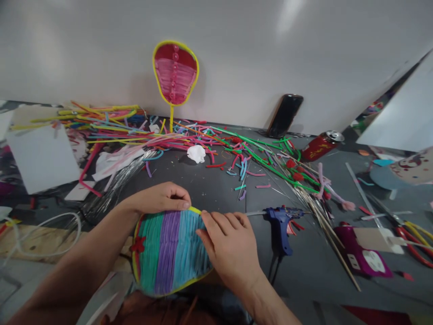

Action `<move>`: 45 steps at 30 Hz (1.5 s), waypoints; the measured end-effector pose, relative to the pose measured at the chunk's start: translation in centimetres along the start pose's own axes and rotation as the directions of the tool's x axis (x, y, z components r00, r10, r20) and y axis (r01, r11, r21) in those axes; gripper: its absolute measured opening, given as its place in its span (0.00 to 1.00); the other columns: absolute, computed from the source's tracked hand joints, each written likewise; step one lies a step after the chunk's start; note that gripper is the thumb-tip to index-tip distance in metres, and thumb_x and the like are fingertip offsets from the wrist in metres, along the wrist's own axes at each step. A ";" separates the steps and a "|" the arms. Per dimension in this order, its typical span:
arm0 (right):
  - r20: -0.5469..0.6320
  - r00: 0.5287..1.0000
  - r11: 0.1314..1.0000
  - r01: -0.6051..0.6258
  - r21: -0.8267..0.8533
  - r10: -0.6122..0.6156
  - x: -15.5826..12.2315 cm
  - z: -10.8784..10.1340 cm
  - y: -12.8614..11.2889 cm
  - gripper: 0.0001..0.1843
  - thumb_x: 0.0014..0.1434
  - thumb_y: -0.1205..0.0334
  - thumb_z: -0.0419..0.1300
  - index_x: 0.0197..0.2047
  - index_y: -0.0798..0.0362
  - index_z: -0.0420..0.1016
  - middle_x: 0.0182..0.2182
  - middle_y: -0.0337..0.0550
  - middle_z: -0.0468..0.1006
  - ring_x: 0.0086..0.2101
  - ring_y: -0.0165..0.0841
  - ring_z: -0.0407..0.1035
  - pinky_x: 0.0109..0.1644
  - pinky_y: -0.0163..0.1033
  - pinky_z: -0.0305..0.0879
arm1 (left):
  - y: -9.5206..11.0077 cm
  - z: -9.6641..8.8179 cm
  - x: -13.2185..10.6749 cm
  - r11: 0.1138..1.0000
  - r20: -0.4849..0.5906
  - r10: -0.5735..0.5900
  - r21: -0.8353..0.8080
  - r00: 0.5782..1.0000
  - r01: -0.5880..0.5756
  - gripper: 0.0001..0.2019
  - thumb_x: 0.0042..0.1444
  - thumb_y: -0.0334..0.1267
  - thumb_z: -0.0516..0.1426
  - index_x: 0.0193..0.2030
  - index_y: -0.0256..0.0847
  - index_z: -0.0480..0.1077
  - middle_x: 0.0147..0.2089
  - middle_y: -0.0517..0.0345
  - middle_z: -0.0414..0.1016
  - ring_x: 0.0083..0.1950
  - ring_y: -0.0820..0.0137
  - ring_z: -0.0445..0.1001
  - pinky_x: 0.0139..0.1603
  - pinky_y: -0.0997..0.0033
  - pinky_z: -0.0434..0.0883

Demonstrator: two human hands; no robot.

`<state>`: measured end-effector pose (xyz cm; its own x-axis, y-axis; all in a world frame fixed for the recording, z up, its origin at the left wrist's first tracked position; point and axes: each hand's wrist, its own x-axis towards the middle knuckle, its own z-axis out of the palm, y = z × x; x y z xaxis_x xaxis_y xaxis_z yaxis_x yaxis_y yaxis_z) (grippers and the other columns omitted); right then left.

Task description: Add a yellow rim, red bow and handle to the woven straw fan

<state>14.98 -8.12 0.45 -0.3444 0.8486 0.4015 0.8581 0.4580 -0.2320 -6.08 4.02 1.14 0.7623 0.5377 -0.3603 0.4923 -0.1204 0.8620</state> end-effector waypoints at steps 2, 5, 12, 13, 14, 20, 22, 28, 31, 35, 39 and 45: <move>-0.006 1.000 1.000 -0.012 -0.003 0.012 -0.2 0.2 -0.1 0.14 0.65 0.58 0.54 0.48 0.54 0.76 0.37 0.44 0.82 0.35 0.35 0.74 0.44 0.43 0.57 | -0.1 0.1 0.1 1.000 -0.010 0.000 0.005 1.000 0.000 0.14 0.56 0.47 0.55 0.35 0.37 0.74 0.29 0.62 0.70 0.31 0.74 0.66 0.34 0.77 0.61; -0.008 1.000 1.000 -0.027 0.010 0.027 -0.3 0.6 -0.2 0.12 0.65 0.61 0.54 0.47 0.54 0.76 0.36 0.43 0.82 0.33 0.34 0.74 0.43 0.42 0.56 | 0.0 0.1 0.1 1.000 -0.010 -0.010 0.012 1.000 0.010 0.14 0.56 0.46 0.55 0.35 0.37 0.74 0.29 0.62 0.71 0.31 0.73 0.67 0.34 0.77 0.61; -0.012 1.000 0.998 -0.013 0.056 0.014 -0.3 1.1 -0.1 0.11 0.66 0.63 0.54 0.47 0.54 0.75 0.35 0.43 0.82 0.33 0.35 0.72 0.41 0.42 0.56 | 1.3 -0.1 -0.9 0.978 0.008 0.024 0.208 1.000 -0.025 0.16 0.60 0.47 0.52 0.44 0.38 0.74 0.39 0.58 0.78 0.39 0.69 0.73 0.39 0.76 0.64; -0.013 1.000 0.999 -0.003 0.054 0.004 -0.2 1.2 -0.2 0.11 0.66 0.63 0.54 0.47 0.55 0.75 0.35 0.43 0.82 0.33 0.35 0.72 0.40 0.42 0.56 | 1.6 0.0 -1.1 0.973 0.001 0.040 0.229 0.999 -0.039 0.16 0.61 0.47 0.52 0.47 0.39 0.74 0.42 0.57 0.78 0.41 0.68 0.74 0.41 0.76 0.64; -0.011 1.000 0.999 0.006 0.051 -0.005 0.0 1.2 -0.3 0.11 0.66 0.63 0.54 0.47 0.55 0.75 0.36 0.43 0.82 0.32 0.34 0.72 0.40 0.42 0.56 | 1.8 0.2 -1.2 0.968 -0.004 0.059 0.245 0.998 -0.056 0.16 0.61 0.46 0.52 0.49 0.40 0.73 0.45 0.57 0.78 0.44 0.68 0.74 0.43 0.75 0.65; 0.009 0.999 0.998 0.038 0.041 -0.038 0.5 0.9 -0.9 0.10 0.65 0.63 0.54 0.45 0.54 0.75 0.34 0.43 0.82 0.32 0.34 0.72 0.42 0.43 0.55 | 2.8 1.3 -1.2 0.956 -0.008 0.106 0.277 0.994 -0.100 0.12 0.62 0.40 0.51 0.43 0.40 0.75 0.40 0.57 0.80 0.40 0.69 0.75 0.40 0.75 0.65; -0.005 1.000 0.998 0.022 0.050 -0.022 0.5 0.5 -0.8 0.11 0.65 0.61 0.54 0.46 0.54 0.75 0.36 0.43 0.82 0.33 0.34 0.72 0.43 0.43 0.55 | 2.7 1.4 -1.3 0.962 -0.023 0.105 0.257 0.994 -0.096 0.12 0.61 0.40 0.52 0.41 0.39 0.75 0.38 0.58 0.79 0.38 0.69 0.75 0.39 0.76 0.65; -0.084 0.995 0.998 -0.055 0.031 0.057 -0.2 -0.5 -0.3 0.12 0.65 0.60 0.53 0.43 0.53 0.77 0.35 0.44 0.82 0.35 0.34 0.72 0.48 0.44 0.56 | 2.2 1.1 -1.2 0.981 -0.064 0.051 0.191 0.997 -0.038 0.12 0.58 0.40 0.53 0.37 0.37 0.75 0.32 0.59 0.77 0.34 0.71 0.71 0.34 0.77 0.64; -0.110 0.992 0.998 -0.057 0.040 0.061 -0.6 -0.4 -0.5 0.11 0.65 0.61 0.54 0.41 0.52 0.77 0.33 0.42 0.81 0.34 0.34 0.70 0.49 0.44 0.56 | 2.2 1.1 -1.1 0.986 -0.076 0.028 0.164 0.997 -0.015 0.11 0.56 0.39 0.53 0.36 0.36 0.75 0.31 0.60 0.75 0.32 0.72 0.70 0.33 0.77 0.63; -0.124 0.988 0.994 -0.080 0.070 0.089 -0.9 0.1 -0.8 0.09 0.63 0.60 0.56 0.41 0.52 0.77 0.32 0.43 0.80 0.35 0.35 0.69 0.50 0.46 0.57 | 2.4 1.1 -1.0 0.990 -0.069 -0.001 0.144 0.998 0.010 0.11 0.56 0.39 0.53 0.36 0.36 0.75 0.31 0.59 0.75 0.33 0.72 0.69 0.34 0.77 0.63; -0.126 0.986 0.990 -0.100 0.102 0.113 -1.2 0.5 -0.7 0.09 0.63 0.61 0.57 0.41 0.51 0.77 0.32 0.43 0.79 0.36 0.36 0.68 0.50 0.46 0.59 | 2.5 1.0 -1.1 0.991 -0.070 -0.007 0.133 0.997 0.016 0.12 0.56 0.40 0.53 0.36 0.36 0.75 0.30 0.60 0.74 0.33 0.71 0.69 0.33 0.76 0.63; -0.122 0.983 0.984 -0.121 0.127 0.136 -1.3 1.1 -0.9 0.08 0.62 0.62 0.57 0.42 0.50 0.77 0.32 0.43 0.79 0.36 0.36 0.68 0.49 0.47 0.61 | 2.4 1.1 -0.9 0.994 -0.068 -0.015 0.111 0.998 0.023 0.11 0.55 0.40 0.53 0.35 0.37 0.74 0.31 0.60 0.74 0.33 0.72 0.69 0.34 0.76 0.63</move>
<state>14.28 -9.37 -0.82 -0.1754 0.8646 0.4709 0.8379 0.3822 -0.3897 -5.13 2.34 3.18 0.7244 0.5948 -0.3485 0.5534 -0.2002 0.8085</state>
